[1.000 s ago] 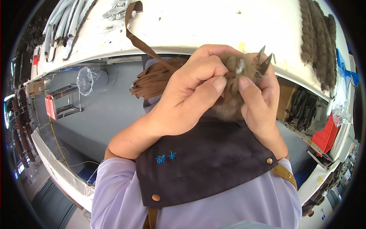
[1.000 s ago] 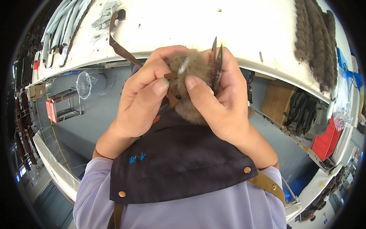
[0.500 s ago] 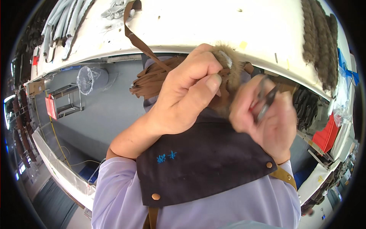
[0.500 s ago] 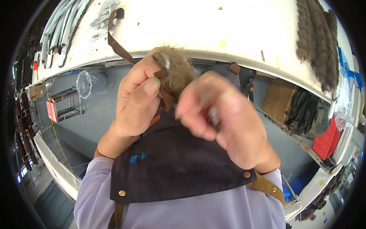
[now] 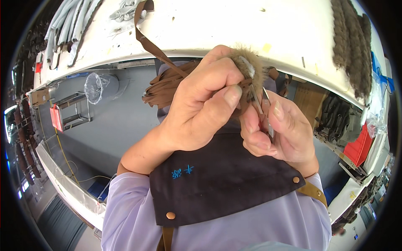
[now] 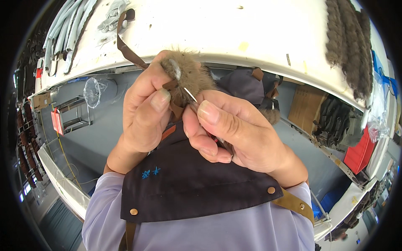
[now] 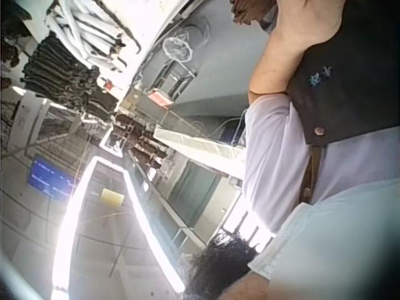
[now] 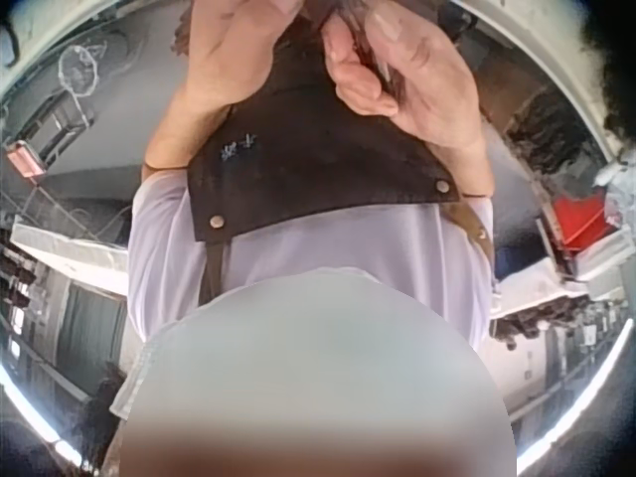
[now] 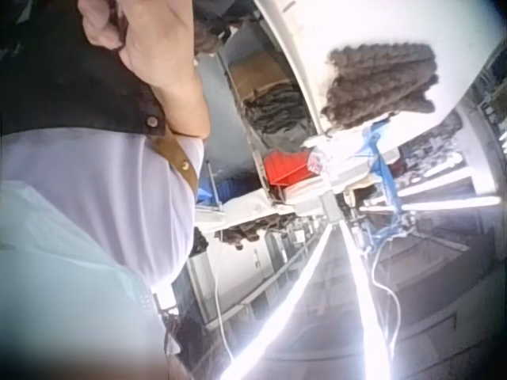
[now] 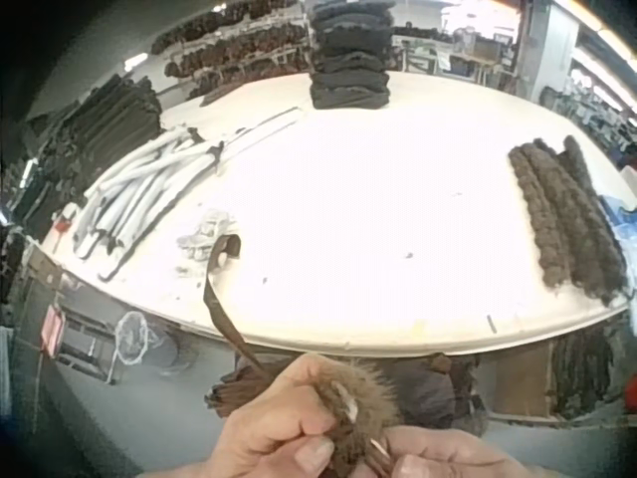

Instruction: The person is seen preparing and trimming pieces of fur, possibly for use as garment trim or accessories.

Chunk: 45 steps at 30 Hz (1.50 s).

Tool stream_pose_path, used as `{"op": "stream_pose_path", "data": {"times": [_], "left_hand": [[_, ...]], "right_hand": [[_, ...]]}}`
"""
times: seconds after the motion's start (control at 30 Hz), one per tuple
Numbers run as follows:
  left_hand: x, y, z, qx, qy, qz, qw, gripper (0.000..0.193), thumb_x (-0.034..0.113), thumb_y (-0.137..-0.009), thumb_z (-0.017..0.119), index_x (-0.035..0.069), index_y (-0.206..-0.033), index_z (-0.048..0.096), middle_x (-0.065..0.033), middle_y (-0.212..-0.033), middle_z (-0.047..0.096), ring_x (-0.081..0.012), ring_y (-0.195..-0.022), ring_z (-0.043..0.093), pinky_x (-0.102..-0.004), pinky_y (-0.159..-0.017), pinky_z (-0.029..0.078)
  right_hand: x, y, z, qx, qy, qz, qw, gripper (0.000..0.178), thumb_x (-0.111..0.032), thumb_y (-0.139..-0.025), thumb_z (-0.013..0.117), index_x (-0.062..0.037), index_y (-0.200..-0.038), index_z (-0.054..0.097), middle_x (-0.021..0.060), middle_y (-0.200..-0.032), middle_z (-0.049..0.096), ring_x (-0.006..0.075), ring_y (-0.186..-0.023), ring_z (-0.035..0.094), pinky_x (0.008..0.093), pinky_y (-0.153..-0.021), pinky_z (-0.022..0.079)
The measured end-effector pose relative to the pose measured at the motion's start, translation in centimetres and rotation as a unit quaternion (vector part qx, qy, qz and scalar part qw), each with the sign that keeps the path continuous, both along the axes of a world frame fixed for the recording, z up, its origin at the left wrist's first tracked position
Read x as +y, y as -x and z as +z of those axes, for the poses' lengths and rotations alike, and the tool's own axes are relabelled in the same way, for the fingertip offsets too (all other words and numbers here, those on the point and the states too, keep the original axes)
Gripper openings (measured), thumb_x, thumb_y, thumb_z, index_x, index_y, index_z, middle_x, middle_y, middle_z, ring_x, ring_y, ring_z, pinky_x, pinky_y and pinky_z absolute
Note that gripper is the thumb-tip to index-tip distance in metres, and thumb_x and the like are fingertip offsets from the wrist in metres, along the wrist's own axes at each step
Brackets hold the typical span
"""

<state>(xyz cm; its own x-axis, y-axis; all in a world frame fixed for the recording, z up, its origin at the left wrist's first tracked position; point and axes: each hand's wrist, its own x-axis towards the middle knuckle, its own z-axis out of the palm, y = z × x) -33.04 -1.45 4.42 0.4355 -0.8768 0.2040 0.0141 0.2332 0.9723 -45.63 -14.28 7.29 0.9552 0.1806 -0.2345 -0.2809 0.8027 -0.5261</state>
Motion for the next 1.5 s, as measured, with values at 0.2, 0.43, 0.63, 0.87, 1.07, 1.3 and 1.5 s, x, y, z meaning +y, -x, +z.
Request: {"op": "stream_pose_path", "data": {"times": [0.2,0.43,0.63,0.87,1.07,1.3,1.5], "left_hand": [[-0.2,-0.5,-0.9,-0.077,0.067,-0.018,0.995,0.027,0.021,-0.086,0.042,-0.005,-0.090,0.049,-0.0142,-0.101,0.046,-0.0203,-0.092,0.045,-0.0358,-0.087,0.036],[-0.8,-0.3,0.2,-0.093,0.065,0.007,0.994,0.005,0.002,-0.078,0.042,0.000,-0.077,0.046,-0.0086,-0.080,0.047,-0.0198,-0.079,0.041,-0.0307,-0.070,0.038],[-0.6,-0.4,0.3,-0.070,0.054,-0.016,0.996,0.006,0.002,-0.077,0.040,-0.001,-0.077,0.047,-0.0085,-0.079,0.047,-0.0197,-0.082,0.041,-0.0307,-0.072,0.037],[-1.0,-0.2,0.5,-0.062,0.074,-0.026,0.995,0.009,0.001,-0.076,0.040,-0.001,-0.076,0.049,-0.0095,-0.096,0.044,-0.0165,-0.088,0.039,-0.0298,-0.076,0.036],[-0.1,-0.5,0.0,0.042,0.022,-0.023,0.999,0.010,0.002,-0.079,0.040,0.000,-0.080,0.050,-0.0085,-0.105,0.039,-0.0092,-0.071,0.038,-0.0236,-0.066,0.036],[-0.2,-0.6,1.9,-0.036,0.000,-0.018,0.999,0.004,0.004,-0.078,0.048,0.001,-0.080,0.051,-0.0091,-0.099,0.043,-0.0136,-0.079,0.041,-0.0254,-0.069,0.036],[-0.5,-0.9,1.1,-0.256,-0.031,0.015,0.966,0.027,0.026,-0.084,0.051,0.001,-0.072,0.049,-0.0143,-0.098,0.045,-0.0147,-0.080,0.042,-0.0258,-0.069,0.038]], "right_hand": [[0.2,-0.1,0.1,0.007,0.020,-0.014,1.000,0.033,-0.033,-0.093,0.040,-0.0019,-0.084,0.047,0.0017,-0.064,0.042,0.0062,-0.050,0.032,0.0184,-0.043,0.027],[0.5,-0.1,-1.1,0.004,0.040,-0.040,0.998,0.027,-0.027,-0.092,0.044,-0.0029,-0.080,0.047,0.0006,-0.063,0.041,0.0056,-0.050,0.032,0.0188,-0.044,0.027],[0.0,0.0,-1.1,-0.031,0.024,-0.033,0.999,0.025,-0.027,-0.091,0.045,-0.0026,-0.084,0.046,-0.0002,-0.062,0.041,0.0047,-0.050,0.032,0.0189,-0.044,0.027],[-1.4,-1.1,-1.0,-0.044,0.483,-0.150,0.862,0.051,-0.020,-0.070,0.070,-0.0012,-0.107,0.042,0.0033,-0.099,0.047,0.0092,-0.086,0.047,0.0222,-0.079,0.037],[-0.2,-1.4,-1.2,-0.065,0.312,-0.214,0.924,0.027,-0.003,-0.074,0.066,-0.0031,-0.094,0.048,-0.0001,-0.085,0.052,0.0060,-0.081,0.048,0.0206,-0.074,0.039],[-0.3,-1.1,-1.9,-0.065,0.338,-0.230,0.910,0.028,-0.004,-0.076,0.065,-0.0031,-0.096,0.047,-0.0009,-0.084,0.052,0.0051,-0.077,0.047,0.0194,-0.070,0.039],[-0.4,-1.4,-1.7,-0.071,0.284,-0.244,0.924,0.028,-0.005,-0.075,0.066,-0.0036,-0.095,0.046,-0.0007,-0.083,0.053,0.0048,-0.076,0.048,0.0190,-0.069,0.039]]}}
